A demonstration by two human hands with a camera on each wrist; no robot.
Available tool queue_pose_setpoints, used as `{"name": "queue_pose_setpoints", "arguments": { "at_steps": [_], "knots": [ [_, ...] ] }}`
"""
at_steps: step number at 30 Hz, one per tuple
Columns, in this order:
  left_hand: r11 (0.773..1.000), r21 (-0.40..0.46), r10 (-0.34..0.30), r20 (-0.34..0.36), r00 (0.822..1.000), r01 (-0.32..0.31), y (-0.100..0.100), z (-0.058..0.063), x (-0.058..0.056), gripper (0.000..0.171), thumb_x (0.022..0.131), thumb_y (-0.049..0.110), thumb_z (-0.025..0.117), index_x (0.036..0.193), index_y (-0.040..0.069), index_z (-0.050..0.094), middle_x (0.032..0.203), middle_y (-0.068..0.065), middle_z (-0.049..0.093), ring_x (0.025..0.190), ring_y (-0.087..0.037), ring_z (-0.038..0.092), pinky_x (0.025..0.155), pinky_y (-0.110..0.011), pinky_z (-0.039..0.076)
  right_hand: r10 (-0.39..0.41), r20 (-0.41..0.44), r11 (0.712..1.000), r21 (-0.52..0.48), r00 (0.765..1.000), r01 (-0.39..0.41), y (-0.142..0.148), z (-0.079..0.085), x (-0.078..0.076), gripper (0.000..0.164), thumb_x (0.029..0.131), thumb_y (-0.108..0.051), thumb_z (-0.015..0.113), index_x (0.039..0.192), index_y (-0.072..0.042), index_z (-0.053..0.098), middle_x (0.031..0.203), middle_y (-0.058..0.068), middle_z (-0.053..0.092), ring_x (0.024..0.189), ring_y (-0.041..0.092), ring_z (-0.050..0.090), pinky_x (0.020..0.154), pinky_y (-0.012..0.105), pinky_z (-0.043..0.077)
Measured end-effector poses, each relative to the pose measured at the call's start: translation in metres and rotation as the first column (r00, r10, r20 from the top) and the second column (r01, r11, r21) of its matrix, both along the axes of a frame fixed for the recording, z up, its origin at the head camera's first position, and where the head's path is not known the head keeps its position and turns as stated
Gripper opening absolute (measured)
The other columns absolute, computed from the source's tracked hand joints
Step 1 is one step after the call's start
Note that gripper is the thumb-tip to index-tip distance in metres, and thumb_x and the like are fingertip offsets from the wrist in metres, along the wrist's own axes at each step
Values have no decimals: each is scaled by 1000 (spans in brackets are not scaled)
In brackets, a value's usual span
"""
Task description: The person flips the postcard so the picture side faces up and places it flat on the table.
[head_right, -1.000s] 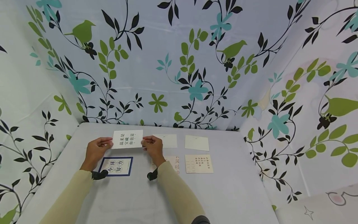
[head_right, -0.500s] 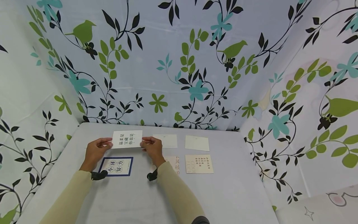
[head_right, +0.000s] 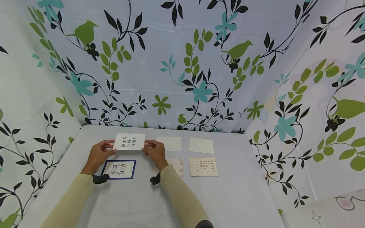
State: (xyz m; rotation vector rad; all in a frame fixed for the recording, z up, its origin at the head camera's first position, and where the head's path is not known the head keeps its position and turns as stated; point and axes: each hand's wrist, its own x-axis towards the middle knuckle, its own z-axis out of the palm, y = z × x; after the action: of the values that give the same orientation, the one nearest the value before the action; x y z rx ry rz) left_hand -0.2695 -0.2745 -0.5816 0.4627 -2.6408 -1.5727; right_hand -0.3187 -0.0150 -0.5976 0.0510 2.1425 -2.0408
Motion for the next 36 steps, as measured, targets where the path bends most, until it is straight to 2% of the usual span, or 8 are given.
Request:
{"name": "queue_pose_setpoints", "arguments": {
  "at_steps": [12, 21, 25, 36],
  "knots": [
    [996, -87, 20, -23, 1000, -22, 2, -3, 1, 47, 98, 13, 76, 144, 13, 66, 132, -16, 71, 104, -27, 53, 87, -35, 45, -6, -18, 995, 100, 1000, 8, -3, -3, 2, 37, 88, -2, 84, 120, -19, 79, 96, 0, 74, 82, 14, 73, 74, 30, 63],
    [991, -125, 48, -34, 998, -52, 5, -1, 2, 39, 98, 14, 77, 136, 8, 70, 123, -19, 74, 100, -28, 55, 83, -35, 44, -33, -14, 979, 199, 999, 35, -9, -5, 3, 33, 88, -2, 84, 116, -19, 80, 92, -3, 73, 77, 11, 71, 74, 33, 64],
    [989, -133, 55, -33, 998, -59, 6, -4, 2, 36, 98, 14, 77, 133, 7, 72, 120, -20, 75, 99, -29, 59, 83, -35, 46, -42, -7, 971, 237, 999, 43, -11, -4, 4, 30, 90, -3, 82, 115, -18, 80, 92, -4, 73, 77, 10, 70, 73, 30, 63],
    [978, -199, 54, -52, 997, -64, 4, -13, 0, 33, 97, 11, 75, 129, 3, 74, 112, -20, 77, 96, -31, 63, 82, -37, 44, -36, 18, 966, 255, 999, 31, -15, -3, 7, 30, 91, 2, 79, 117, -12, 80, 95, -2, 74, 74, 11, 69, 64, 25, 60]
  ]
}}
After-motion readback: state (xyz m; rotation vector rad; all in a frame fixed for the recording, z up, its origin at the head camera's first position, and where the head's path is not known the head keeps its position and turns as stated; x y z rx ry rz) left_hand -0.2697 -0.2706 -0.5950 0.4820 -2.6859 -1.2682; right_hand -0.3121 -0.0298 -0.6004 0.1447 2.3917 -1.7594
